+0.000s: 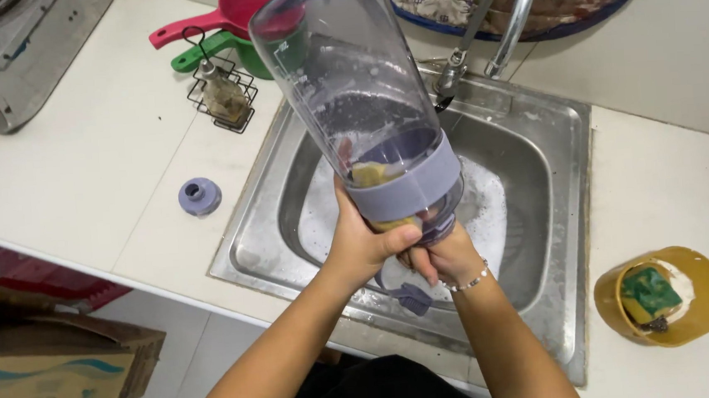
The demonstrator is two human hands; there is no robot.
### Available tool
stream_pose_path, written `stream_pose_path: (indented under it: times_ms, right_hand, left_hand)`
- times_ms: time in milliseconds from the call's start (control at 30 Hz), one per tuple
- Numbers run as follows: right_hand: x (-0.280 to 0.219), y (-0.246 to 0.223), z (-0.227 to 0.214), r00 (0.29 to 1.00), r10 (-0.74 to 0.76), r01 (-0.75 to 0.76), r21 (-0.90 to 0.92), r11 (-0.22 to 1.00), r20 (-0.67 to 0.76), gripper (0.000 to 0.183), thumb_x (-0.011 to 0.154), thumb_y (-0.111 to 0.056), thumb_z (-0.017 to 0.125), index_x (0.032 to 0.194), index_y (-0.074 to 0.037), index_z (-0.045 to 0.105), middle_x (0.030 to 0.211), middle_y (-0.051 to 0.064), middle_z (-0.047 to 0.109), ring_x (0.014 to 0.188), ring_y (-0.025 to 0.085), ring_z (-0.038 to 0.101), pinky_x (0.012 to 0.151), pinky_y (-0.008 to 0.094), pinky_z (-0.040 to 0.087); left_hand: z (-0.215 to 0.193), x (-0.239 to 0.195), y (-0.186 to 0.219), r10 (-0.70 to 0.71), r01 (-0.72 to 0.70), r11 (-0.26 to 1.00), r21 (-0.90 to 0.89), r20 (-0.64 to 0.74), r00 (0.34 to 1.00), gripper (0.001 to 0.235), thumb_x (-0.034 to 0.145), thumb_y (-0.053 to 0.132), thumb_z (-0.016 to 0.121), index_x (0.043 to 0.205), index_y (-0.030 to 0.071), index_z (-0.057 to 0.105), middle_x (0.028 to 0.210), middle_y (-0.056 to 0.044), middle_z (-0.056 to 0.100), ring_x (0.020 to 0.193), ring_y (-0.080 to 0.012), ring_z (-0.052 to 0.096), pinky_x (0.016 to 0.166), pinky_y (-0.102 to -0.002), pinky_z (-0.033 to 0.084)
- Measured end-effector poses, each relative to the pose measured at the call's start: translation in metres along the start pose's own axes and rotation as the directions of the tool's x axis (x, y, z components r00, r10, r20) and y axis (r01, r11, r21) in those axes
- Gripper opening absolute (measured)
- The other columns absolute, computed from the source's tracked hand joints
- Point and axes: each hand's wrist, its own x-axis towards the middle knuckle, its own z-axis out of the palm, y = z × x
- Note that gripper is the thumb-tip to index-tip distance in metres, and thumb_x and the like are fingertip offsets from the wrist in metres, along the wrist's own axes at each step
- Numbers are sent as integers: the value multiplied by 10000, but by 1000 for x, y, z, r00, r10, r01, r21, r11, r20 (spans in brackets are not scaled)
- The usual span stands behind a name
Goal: Washing a plastic water bottle and its lid in a kitchen sink using a sponge and soap.
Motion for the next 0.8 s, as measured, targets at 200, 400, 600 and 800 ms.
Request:
stream_pose_path:
  times_ms: [200, 400, 600, 800]
  right_hand:
    - [2, -18, 39, 899, 205, -166, 131, 977, -386, 248, 920, -46, 616, 1155, 34, 603, 710, 78, 658, 475, 131, 558, 412, 271, 421]
    - [-18, 4, 13, 967, 156, -161, -9, 987, -200, 227, 898, -170, 728, 1032, 4, 668, 598, 23, 565, 382, 73, 430, 314, 226, 302]
    - [-32, 0, 51, 913, -7, -148, -347, 926, -407, 158, 928, -139, 648, 1040, -29, 648, 604, 28, 573, 442, 113, 524, 379, 277, 377]
    - [-25, -3, 53, 755, -655, 134, -984, 115, 26, 276, 917, -57, 687, 1172, 3, 598, 845, 134, 690, 717, 307, 696, 638, 386, 544]
  left_hand:
    - [-8, -2, 17, -96, 73, 981, 180, 124, 988, 1438, 668, 417, 940, 1660, 56, -37, 1549, -221, 422, 1468, -326, 472, 1223, -454, 414]
    - [-12, 4, 15, -194, 183, 980, 71, 193, 962, 1494, 639, 446, 961, 1668, 72, -54, 1583, -208, 398, 1482, -325, 460, 1238, -461, 400]
    - [-12, 10, 11, -223, 264, 952, -152, 242, 944, 1530, 627, 458, 974, 1669, 111, -92, 1578, -191, 380, 1463, -324, 454, 1247, -464, 385]
    - [-14, 13, -4, -257, 284, 948, -146, 180, 949, 1424, 680, 565, 883, 1672, 49, 1, 1521, -198, 405, 1436, -327, 471, 1222, -477, 410]
